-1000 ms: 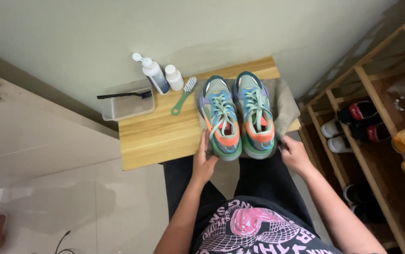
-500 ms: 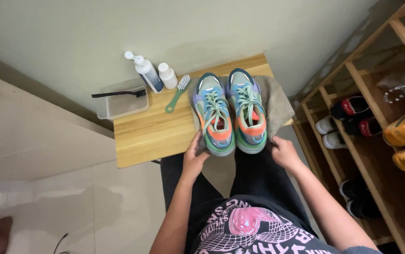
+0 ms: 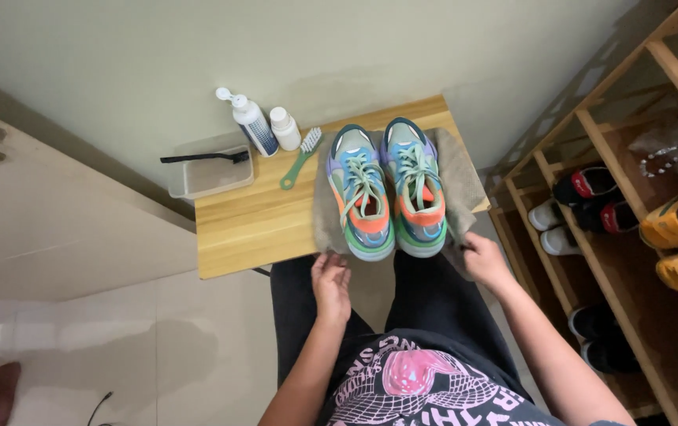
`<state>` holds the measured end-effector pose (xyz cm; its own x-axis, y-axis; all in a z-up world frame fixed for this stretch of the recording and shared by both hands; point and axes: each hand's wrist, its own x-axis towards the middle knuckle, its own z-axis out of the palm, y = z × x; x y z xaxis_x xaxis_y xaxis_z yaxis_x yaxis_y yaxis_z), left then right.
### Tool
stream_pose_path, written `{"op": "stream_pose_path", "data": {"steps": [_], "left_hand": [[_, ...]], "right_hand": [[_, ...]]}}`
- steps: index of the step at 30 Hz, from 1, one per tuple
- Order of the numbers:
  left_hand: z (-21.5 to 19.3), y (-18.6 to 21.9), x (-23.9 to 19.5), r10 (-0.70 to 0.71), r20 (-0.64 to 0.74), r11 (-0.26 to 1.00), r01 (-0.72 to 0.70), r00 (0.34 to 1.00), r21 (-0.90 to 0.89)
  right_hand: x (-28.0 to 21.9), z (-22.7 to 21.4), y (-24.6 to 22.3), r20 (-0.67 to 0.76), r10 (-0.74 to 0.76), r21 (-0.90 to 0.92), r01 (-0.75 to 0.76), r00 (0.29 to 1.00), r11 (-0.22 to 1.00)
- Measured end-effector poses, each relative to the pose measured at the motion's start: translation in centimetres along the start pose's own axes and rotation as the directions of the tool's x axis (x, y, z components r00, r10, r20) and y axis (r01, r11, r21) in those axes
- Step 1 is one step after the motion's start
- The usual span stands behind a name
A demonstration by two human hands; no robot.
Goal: The person wipes a pair of colorful sneakers with a cloth on a wooden table, then unties and reties the laces, and finally folds the cloth. Cleaning supplies and a brush are visible on the table.
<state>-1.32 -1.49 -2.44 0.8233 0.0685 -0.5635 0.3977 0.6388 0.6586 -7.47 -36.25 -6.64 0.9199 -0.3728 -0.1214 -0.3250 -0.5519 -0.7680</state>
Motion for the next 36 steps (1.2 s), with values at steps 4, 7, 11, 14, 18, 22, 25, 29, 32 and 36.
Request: {"op": "stream_pose_path", "data": {"steps": [4, 7, 11, 14, 18, 22, 25, 29, 32, 36], "left_hand": [[-0.9, -3.6, 3.1, -0.035, 0.071, 0.995, 0.029, 0.997, 0.094], [-1.8, -6.3, 6.2, -0.154, 0.218, 0.977, 0.115, 0.964, 0.180], [-0.4, -5.4, 4.6, -0.243, 0.321, 0.941, 0.142, 0.916, 0.307], [-0.3, -4.8, 3.5, -0.272, 0.316, 0.899, 0.123, 0.909, 0.420], [-2.0, -7.0, 4.9, -0.147, 0.321, 0.877, -0.026, 0.936, 0.479], [0.3, -5.6, 2.1, -0.068, 0.410, 0.888, -0.132, 0.910, 0.440], [-1.3, -9.2, 6.0, -0.067, 0.469, 0.848, -0.197, 0.881, 0.492], [-0.6, -9.2, 6.0, -0.176, 0.426, 0.782, -0.137, 0.887, 0.609], [1.1, -5.7, 1.4, -0.170, 0.339, 0.876, -0.016, 0.925, 0.483], [1.0, -5.9, 0.1, -0.096, 0.350, 0.958, -0.008, 0.932, 0.286]], "right_hand": [[-3.1, -1.5, -7.3, -0.025, 0.063, 0.364, -0.050, 0.998, 0.930], [-4.2, -0.6, -7.5, 0.021, 0.051, 0.409, -0.055, 0.998, 0.911], [-3.7, 2.4, -1.5, -0.002, 0.078, 0.173, -0.076, 0.997, 0.982], [-3.9, 2.9, -1.8, 0.000, 0.129, 0.335, -0.121, 0.992, 0.935], [-5.4, 2.4, -5.1, 0.025, 0.142, 0.660, -0.123, 0.989, 0.741], [-5.5, 3.2, -7.5, 0.047, 0.074, 0.612, -0.088, 0.996, 0.786], [-5.0, 4.6, -5.2, 0.030, 0.078, 0.598, -0.080, 0.997, 0.797], [-3.8, 5.5, -0.1, 0.035, 0.110, 0.530, -0.112, 0.993, 0.840], [-3.7, 3.8, -1.3, 0.025, 0.168, 0.585, -0.151, 0.985, 0.797], [-4.4, 6.2, -2.0, 0.058, 0.203, 0.662, -0.190, 0.978, 0.725]]}}
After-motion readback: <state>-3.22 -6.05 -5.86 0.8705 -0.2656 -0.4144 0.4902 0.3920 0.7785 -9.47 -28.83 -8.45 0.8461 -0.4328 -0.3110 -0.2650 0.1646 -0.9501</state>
